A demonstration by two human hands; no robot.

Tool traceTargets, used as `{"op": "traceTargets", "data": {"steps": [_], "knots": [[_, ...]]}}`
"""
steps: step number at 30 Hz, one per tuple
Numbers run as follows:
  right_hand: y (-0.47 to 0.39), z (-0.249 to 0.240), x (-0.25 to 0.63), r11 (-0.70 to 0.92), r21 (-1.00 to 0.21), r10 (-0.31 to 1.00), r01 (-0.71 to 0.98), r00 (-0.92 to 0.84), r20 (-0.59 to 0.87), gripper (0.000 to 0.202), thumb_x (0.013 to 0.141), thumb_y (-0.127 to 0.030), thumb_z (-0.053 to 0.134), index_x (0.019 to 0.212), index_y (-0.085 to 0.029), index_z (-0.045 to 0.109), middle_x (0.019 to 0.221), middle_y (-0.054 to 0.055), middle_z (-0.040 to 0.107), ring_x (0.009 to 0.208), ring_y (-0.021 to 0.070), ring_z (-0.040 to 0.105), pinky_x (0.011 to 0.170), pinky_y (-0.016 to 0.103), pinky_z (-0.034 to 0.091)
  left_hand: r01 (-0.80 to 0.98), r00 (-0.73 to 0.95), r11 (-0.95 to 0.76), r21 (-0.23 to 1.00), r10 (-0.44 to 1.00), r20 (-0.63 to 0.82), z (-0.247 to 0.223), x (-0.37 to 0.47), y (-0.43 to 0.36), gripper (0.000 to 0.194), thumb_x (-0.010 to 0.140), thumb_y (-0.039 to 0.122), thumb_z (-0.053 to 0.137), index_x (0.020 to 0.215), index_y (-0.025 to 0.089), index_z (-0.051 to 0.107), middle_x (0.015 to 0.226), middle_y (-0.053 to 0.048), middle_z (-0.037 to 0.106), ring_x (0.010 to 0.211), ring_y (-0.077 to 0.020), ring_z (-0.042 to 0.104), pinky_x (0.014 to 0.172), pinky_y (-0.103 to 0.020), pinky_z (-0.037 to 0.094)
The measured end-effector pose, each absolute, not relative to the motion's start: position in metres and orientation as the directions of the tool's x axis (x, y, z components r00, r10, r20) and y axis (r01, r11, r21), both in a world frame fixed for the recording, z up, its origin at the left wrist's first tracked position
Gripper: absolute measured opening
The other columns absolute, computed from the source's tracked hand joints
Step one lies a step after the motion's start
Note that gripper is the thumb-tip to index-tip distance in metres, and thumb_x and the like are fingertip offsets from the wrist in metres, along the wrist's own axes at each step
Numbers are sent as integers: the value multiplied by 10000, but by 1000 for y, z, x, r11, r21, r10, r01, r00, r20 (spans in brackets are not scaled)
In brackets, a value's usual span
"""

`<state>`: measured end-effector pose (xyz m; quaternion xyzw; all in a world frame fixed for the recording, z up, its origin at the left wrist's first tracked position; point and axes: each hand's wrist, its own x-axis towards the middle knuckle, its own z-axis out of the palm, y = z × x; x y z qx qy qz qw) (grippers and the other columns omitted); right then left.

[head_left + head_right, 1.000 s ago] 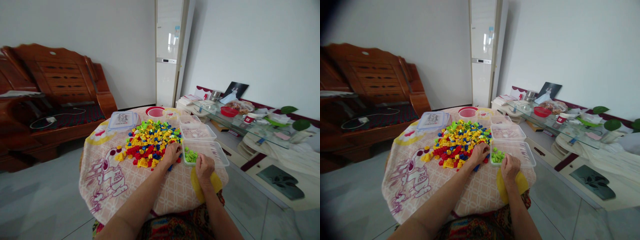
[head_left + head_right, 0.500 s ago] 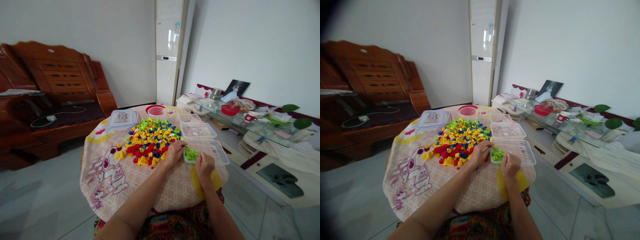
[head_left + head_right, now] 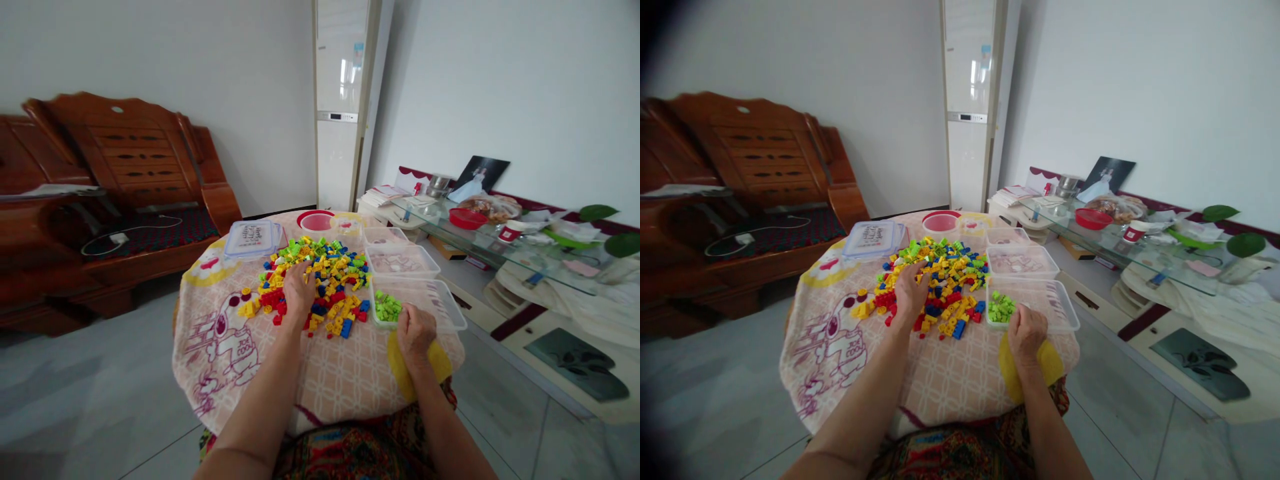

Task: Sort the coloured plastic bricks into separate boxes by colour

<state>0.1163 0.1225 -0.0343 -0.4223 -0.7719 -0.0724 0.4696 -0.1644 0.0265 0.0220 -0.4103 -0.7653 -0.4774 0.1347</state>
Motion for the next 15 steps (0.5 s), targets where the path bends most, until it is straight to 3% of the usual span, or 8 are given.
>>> {"op": "traceTargets", "data": {"steps": [3, 6, 15], "knots": [[124, -35, 117, 640, -273, 573, 718, -209, 792, 264, 909, -226, 421, 891, -159, 676, 717, 73, 641, 709, 205, 534, 745, 336, 370, 670, -730, 390, 631, 499, 467, 19, -188, 15, 288, 831, 247, 557, 1059, 161, 712, 1065, -109, 709, 998, -249, 647, 944, -388, 491], [124, -35, 118, 651, -267, 569, 711, -224, 791, 264, 916, -232, 418, 909, -157, 671, 740, 79, 649, 718, 207, 542, 759, 340, 369, 695, -702, 445, 564, 591, 398, 13, -186, 16, 280, 845, 284, 561, 1052, 190, 725, 1031, -101, 715, 965, -246, 648, 906, -368, 494], [128, -38, 119, 667, -226, 521, 710, -227, 823, 251, 911, -230, 433, 901, -154, 672, 731, 81, 664, 692, 208, 543, 744, 337, 366, 877, -382, 151, 455, 795, 471, 8, -135, 47, 280, 926, 171, 445, 962, 170, 723, 966, -95, 711, 957, -198, 638, 942, -344, 483]]}}
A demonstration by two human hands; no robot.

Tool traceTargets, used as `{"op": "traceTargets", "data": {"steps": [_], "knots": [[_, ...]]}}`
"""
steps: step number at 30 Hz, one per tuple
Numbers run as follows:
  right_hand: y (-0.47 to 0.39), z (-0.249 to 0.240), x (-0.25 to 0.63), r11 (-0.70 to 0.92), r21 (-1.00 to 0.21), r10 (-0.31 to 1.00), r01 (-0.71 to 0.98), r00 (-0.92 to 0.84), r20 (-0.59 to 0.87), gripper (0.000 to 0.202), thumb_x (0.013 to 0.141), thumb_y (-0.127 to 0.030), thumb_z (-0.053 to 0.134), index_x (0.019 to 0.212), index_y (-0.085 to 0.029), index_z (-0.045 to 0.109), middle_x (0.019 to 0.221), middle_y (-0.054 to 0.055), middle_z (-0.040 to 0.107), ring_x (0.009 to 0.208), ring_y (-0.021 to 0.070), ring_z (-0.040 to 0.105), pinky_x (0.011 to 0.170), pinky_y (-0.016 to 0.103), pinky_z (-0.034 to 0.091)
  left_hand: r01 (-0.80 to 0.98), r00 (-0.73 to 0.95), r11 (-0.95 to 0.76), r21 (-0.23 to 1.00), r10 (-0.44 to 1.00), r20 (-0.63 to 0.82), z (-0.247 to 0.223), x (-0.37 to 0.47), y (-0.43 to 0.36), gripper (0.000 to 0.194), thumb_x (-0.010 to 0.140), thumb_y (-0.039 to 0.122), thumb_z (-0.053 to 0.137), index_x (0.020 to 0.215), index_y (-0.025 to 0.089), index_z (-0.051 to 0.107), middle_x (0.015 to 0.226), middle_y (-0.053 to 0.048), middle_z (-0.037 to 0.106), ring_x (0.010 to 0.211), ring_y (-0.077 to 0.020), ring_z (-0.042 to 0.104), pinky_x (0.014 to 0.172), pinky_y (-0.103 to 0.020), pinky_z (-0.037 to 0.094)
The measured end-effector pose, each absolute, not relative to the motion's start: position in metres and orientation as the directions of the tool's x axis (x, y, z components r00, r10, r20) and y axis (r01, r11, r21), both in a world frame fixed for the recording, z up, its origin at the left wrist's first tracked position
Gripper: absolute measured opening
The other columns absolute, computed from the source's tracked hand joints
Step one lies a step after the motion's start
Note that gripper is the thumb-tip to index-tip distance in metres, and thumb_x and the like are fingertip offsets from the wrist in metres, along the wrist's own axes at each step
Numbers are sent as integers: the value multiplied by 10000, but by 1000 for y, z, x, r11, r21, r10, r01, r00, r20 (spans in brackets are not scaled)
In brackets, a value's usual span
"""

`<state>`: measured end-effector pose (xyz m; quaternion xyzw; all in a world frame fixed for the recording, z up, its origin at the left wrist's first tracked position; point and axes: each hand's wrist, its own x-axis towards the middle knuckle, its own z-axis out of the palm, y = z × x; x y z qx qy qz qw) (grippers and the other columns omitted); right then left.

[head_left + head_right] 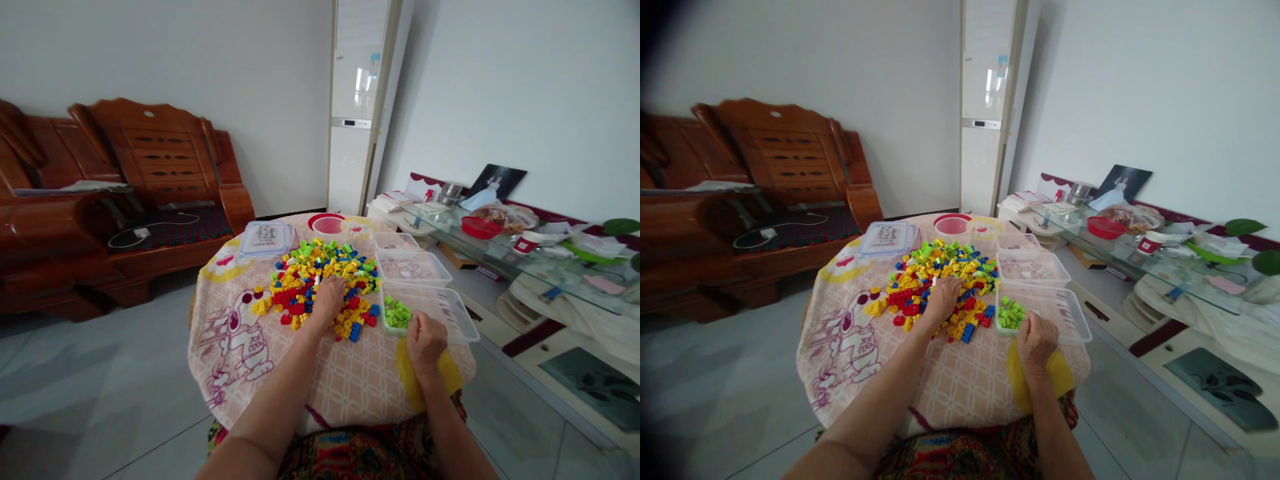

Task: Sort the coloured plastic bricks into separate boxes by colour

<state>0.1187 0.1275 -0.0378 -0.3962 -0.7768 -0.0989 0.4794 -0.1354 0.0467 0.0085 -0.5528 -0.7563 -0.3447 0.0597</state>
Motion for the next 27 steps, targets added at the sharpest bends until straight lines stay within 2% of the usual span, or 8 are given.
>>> {"op": "traceTargets", "data": {"steps": [5, 8, 10, 14, 17, 20, 23, 27], "knots": [[130, -39, 119, 658, -227, 527, 717, -224, 820, 265, 908, -242, 425, 890, -156, 675, 717, 79, 662, 682, 207, 541, 744, 333, 363, 851, -271, -27, 524, 832, 483, 12, -121, 46, 264, 906, 179, 505, 1097, 163, 686, 1099, -104, 699, 1041, -204, 633, 976, -357, 486], [130, -40, 119, 656, -241, 542, 715, -224, 810, 268, 902, -248, 422, 891, -157, 674, 714, 79, 659, 681, 206, 540, 744, 332, 363, 826, -293, -85, 557, 780, 553, 21, -127, 40, 295, 894, 192, 523, 1153, 171, 662, 1193, -106, 676, 1130, -208, 609, 1020, -370, 468], [130, -40, 119, 651, -251, 549, 716, -216, 807, 270, 901, -253, 422, 888, -158, 675, 711, 80, 657, 678, 206, 539, 747, 335, 365, 825, -348, -67, 561, 721, 599, 30, -142, 31, 291, 891, 208, 525, 1146, 181, 662, 1193, -97, 678, 1149, -210, 601, 1039, -382, 455], [129, -40, 118, 653, -247, 544, 716, -216, 811, 268, 908, -253, 424, 891, -158, 675, 724, 83, 664, 679, 205, 543, 752, 339, 372, 778, -575, 157, 608, 568, 589, 43, -194, 1, 302, 876, 222, 515, 1134, 171, 662, 1188, -91, 679, 1157, -218, 594, 1068, -385, 426], [129, -40, 118, 654, -244, 551, 716, -230, 802, 268, 908, -253, 421, 898, -161, 672, 725, 80, 662, 678, 205, 539, 740, 336, 367, 611, -787, 417, 672, 409, 462, 36, -235, -28, 337, 850, 200, 501, 1143, 157, 661, 1190, -106, 677, 1144, -235, 598, 1058, -394, 427], [130, -40, 119, 647, -251, 565, 720, -232, 792, 266, 904, -258, 421, 894, -165, 670, 709, 78, 649, 677, 207, 530, 731, 338, 360, 423, -906, 594, 685, 295, 303, 19, -261, -51, 368, 843, 236, 497, 1158, 140, 661, 1180, -137, 681, 1131, -275, 607, 1018, -416, 446], [130, -40, 120, 651, -252, 559, 716, -228, 798, 260, 900, -252, 426, 888, -163, 669, 701, 77, 640, 676, 206, 523, 723, 335, 356, 365, -927, 644, 672, 321, 196, 4, -271, -56, 405, 838, 286, 513, 1193, 148, 652, 1152, -145, 698, 1105, -294, 624, 967, -404, 466], [129, -40, 120, 659, -232, 534, 715, -228, 814, 259, 900, -244, 430, 890, -158, 674, 698, 79, 646, 673, 207, 528, 723, 332, 358, 454, -875, 638, 622, 453, 174, 2, -267, -41, 475, 857, 281, 509, 1304, 141, 584, 1251, -165, 658, 1131, -278, 622, 957, -368, 466]]}}
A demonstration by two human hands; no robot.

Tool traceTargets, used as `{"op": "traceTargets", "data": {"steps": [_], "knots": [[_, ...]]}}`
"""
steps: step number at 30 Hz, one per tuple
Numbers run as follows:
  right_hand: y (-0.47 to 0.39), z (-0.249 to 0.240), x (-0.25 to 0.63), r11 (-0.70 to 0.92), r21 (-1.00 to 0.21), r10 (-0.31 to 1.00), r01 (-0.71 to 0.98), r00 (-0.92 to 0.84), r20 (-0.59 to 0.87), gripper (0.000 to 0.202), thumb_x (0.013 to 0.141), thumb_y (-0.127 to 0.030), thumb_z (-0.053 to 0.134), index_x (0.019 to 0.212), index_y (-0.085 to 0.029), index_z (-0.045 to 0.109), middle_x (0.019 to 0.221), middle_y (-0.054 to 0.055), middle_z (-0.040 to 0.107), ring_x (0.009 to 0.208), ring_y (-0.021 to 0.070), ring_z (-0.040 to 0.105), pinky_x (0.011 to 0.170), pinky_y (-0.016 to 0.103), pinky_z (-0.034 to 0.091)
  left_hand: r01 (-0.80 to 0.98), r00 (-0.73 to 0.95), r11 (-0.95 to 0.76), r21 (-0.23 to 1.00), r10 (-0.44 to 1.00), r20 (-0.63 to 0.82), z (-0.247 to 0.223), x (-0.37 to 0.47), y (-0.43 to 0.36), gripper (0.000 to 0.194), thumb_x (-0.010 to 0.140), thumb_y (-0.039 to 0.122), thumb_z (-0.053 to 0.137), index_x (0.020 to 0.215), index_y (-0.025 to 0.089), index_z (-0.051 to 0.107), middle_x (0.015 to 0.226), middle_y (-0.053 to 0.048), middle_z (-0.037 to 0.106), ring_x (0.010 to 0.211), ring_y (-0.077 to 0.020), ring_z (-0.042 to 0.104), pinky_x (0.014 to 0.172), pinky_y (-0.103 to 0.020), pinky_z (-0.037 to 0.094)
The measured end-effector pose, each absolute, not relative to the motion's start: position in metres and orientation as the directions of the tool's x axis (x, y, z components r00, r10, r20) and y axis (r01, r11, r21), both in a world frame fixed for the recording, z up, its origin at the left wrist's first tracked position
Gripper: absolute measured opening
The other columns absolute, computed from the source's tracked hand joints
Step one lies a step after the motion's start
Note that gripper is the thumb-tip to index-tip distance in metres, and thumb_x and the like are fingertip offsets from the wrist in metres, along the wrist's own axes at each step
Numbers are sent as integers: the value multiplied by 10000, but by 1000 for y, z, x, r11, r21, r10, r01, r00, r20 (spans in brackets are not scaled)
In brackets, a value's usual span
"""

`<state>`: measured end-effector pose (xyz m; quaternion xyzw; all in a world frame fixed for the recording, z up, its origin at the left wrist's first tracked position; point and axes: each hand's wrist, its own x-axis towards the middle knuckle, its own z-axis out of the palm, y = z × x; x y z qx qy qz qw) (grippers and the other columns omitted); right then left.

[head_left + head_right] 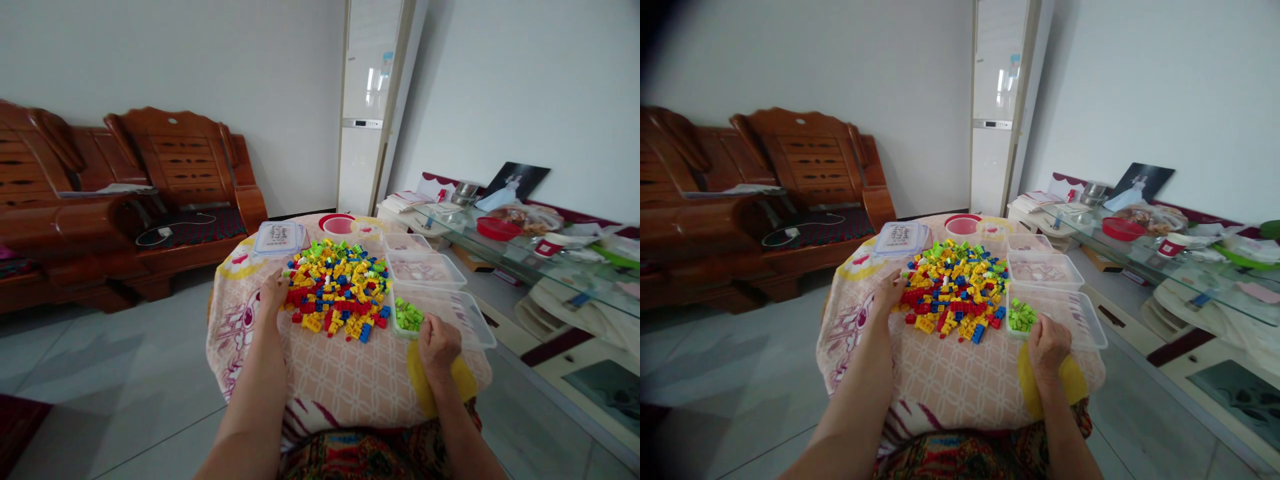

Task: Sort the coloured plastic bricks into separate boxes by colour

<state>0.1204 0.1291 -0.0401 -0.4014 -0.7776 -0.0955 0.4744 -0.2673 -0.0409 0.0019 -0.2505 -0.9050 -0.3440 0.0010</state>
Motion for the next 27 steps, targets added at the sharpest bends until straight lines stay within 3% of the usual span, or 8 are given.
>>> {"op": "traceTargets", "data": {"steps": [5, 12, 18, 23, 27], "knots": [[130, -39, 120, 669, -215, 512, 712, -232, 827, 258, 905, -247, 437, 878, -154, 676, 680, 76, 644, 647, 202, 520, 709, 328, 352, 514, -841, 664, 543, 514, 169, 7, -264, -27, 454, 881, 287, 503, 1300, 132, 583, 1243, -179, 656, 1144, -282, 618, 954, -366, 460], [132, -40, 121, 658, -234, 540, 715, -232, 809, 255, 898, -246, 432, 882, -158, 671, 691, 78, 639, 661, 204, 520, 706, 330, 353, 451, -851, 561, 694, 504, 146, 5, -264, -30, 255, 780, 192, 582, 1012, 170, 687, 993, -58, 741, 842, -171, 672, 773, -261, 492], [134, -44, 122, 658, -210, 526, 723, -242, 815, 252, 905, -248, 441, 899, -158, 676, 724, 83, 666, 676, 204, 534, 723, 332, 362, 449, -865, 507, 735, 454, 216, 12, -253, -31, 172, 771, 225, 563, 887, 177, 681, 870, -35, 723, 833, -176, 652, 771, -271, 485], [131, -42, 120, 653, -233, 541, 721, -230, 809, 262, 909, -246, 423, 883, -161, 670, 718, 78, 663, 668, 202, 527, 726, 330, 356, 577, -788, 272, 770, 435, 436, 29, -215, -15, 182, 820, 260, 523, 909, 182, 661, 892, -27, 705, 803, -158, 641, 807, -282, 498], [130, -40, 119, 669, -222, 514, 710, -226, 828, 255, 911, -249, 431, 886, -158, 668, 702, 73, 646, 669, 201, 521, 727, 330, 354, 662, -594, -8, 749, 603, 532, 36, -158, 9, 134, 826, 226, 552, 901, 185, 656, 894, -28, 702, 795, -149, 644, 785, -272, 514]]}}
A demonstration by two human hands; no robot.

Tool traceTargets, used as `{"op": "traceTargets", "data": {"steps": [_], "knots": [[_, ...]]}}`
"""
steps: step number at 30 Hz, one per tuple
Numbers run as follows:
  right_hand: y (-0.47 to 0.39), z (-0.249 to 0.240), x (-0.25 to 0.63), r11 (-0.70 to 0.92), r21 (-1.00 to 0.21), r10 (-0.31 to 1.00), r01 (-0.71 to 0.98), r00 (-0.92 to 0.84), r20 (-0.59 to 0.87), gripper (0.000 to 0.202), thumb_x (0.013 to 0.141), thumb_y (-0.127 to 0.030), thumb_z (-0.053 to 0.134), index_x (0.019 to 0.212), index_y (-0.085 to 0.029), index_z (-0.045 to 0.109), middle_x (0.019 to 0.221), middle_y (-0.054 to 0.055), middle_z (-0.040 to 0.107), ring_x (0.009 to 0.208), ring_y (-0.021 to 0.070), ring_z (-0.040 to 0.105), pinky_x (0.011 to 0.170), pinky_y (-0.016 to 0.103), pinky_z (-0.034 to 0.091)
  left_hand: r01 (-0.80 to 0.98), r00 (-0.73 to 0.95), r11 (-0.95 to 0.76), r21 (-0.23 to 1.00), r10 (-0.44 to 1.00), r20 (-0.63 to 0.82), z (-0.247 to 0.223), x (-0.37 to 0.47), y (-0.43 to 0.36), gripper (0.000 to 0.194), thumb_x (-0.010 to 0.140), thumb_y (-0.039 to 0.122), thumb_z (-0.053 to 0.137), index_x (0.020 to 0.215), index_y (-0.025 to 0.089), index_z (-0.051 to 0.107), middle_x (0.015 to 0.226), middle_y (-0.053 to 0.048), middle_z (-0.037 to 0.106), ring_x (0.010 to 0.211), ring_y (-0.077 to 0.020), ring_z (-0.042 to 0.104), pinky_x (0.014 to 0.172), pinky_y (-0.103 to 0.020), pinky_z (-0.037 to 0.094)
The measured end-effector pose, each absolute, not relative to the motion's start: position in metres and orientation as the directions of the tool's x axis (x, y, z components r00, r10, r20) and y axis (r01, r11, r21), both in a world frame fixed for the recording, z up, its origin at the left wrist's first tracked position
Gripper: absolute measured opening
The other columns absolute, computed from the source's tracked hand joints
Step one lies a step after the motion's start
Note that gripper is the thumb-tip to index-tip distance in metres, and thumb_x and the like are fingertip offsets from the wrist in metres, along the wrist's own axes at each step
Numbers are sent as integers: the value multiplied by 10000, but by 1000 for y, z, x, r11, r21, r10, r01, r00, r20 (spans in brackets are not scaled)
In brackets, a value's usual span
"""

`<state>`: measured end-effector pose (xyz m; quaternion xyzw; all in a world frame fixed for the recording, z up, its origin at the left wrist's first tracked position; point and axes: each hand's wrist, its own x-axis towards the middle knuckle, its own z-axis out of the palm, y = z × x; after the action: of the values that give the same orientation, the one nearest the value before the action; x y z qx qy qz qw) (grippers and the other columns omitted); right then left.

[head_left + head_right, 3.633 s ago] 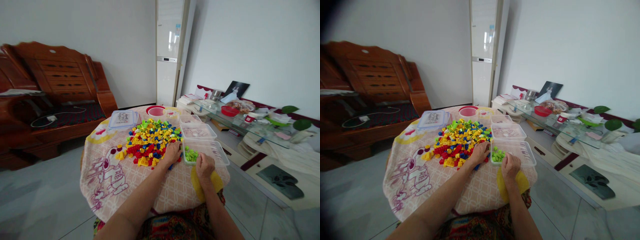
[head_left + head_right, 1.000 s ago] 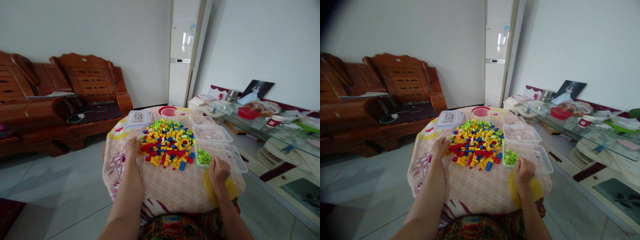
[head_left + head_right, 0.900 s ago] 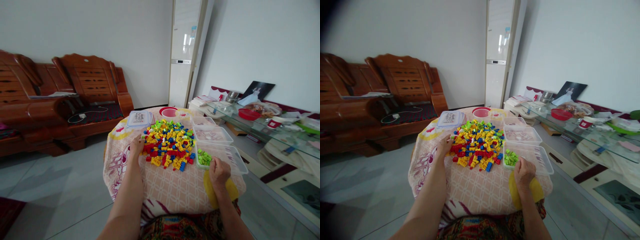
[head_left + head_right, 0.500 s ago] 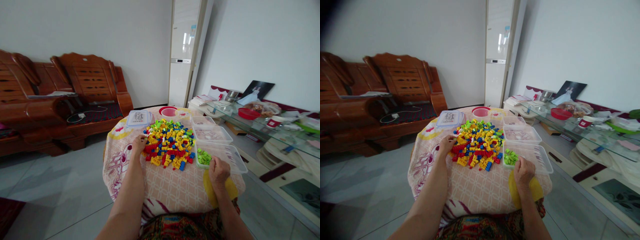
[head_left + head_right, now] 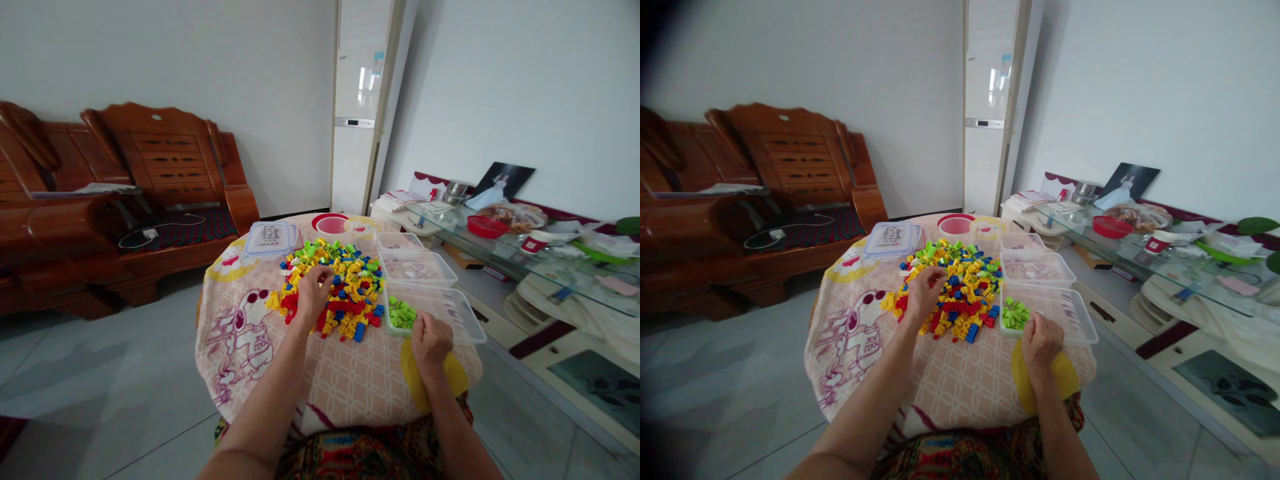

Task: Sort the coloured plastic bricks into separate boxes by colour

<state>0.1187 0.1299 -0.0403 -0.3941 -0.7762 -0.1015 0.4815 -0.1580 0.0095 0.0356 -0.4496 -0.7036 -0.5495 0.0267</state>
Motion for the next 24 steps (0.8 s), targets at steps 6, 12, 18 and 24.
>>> {"op": "traceTargets", "data": {"steps": [6, 12, 18, 24], "knots": [[130, -40, 119, 655, -235, 537, 718, -223, 814, 259, 914, -241, 424, 905, -152, 667, 711, 76, 641, 679, 198, 535, 738, 333, 367, 681, -146, -384, 624, 763, 629, 28, -82, 38, 164, 866, 146, 533, 952, 178, 669, 1033, -75, 707, 1009, -173, 646, 915, -308, 518], [129, -40, 118, 673, -215, 500, 707, -220, 838, 266, 918, -242, 431, 893, -146, 677, 709, 79, 661, 669, 195, 543, 739, 322, 361, 708, -8, -453, 543, 763, 647, 20, -71, 43, 417, 895, 135, 490, 1303, 190, 561, 1381, -120, 566, 1310, -194, 505, 1090, -381, 438], [129, -40, 119, 657, -217, 524, 722, -231, 820, 276, 918, -244, 417, 890, -157, 678, 719, 78, 672, 679, 201, 540, 746, 324, 352, 818, -456, -5, 575, 604, 654, 22, -143, 28, 362, 860, 147, 523, 1206, 187, 620, 1251, -105, 649, 1208, -221, 575, 1074, -413, 446], [130, -41, 119, 646, -230, 552, 727, -237, 800, 274, 910, -246, 417, 894, -155, 675, 731, 83, 673, 681, 203, 535, 744, 329, 349, 610, -792, 502, 613, 414, 448, 14, -212, -4, 352, 825, 182, 545, 1156, 136, 656, 1153, -150, 682, 1100, -280, 621, 1002, -438, 464]]}}
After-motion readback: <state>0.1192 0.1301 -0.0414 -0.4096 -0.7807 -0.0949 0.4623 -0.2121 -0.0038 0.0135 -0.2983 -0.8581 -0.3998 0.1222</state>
